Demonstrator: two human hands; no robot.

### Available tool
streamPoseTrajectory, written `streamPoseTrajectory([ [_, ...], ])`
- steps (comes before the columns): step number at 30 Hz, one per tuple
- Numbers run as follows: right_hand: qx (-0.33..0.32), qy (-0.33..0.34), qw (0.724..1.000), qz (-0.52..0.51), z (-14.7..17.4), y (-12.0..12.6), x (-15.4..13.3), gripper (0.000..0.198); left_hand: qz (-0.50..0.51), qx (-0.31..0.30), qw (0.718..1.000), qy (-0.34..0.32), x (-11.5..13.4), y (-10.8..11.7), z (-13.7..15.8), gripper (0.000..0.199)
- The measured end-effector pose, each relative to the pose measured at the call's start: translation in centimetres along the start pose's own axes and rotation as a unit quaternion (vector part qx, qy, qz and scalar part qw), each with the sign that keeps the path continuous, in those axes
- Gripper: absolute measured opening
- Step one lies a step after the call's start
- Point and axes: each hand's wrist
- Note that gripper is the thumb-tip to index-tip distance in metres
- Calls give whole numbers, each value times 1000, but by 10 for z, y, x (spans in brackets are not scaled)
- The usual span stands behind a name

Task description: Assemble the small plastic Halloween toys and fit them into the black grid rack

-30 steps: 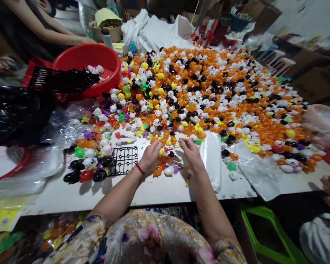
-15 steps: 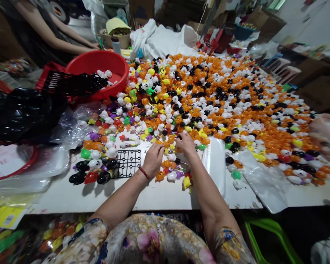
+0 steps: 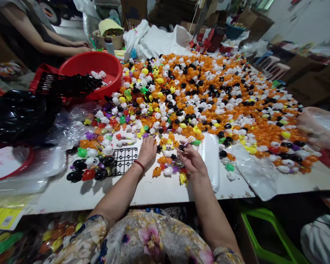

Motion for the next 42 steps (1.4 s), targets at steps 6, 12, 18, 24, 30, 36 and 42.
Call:
streamPoseTrajectory([
  [6, -31, -13, 993, 114, 61, -7, 60, 36, 59, -44, 997, 7, -7, 0, 0, 27],
  [12, -1, 26, 979, 202, 81, -10, 103, 30, 250, 83, 954, 143, 11, 19, -4, 22],
  [18, 34, 117, 985, 121, 90, -15, 82, 37, 511, -19, 834, 210, 55, 55, 28, 27],
  [24, 39, 127, 990, 41, 97, -30, 81, 46, 579, -101, 775, 233, 71, 73, 96, 35],
  [30, 19, 107, 990, 91, 108, -44, 102, 39, 587, -101, 768, 234, 69, 79, 128, 42],
  [36, 41, 122, 978, 165, 119, -47, 101, 32, 561, -101, 795, 208, 68, 83, 135, 43],
  [42, -4, 59, 984, 166, 119, -47, 101, 36, 460, -102, 863, 182, 67, 83, 139, 44],
])
Point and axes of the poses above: each hand's wrist, its own z-axis away from the middle knuckle, its own y-axis out of the back of the hand, x = y × z, and after that the axes turned 6 degrees about -y, right-handed
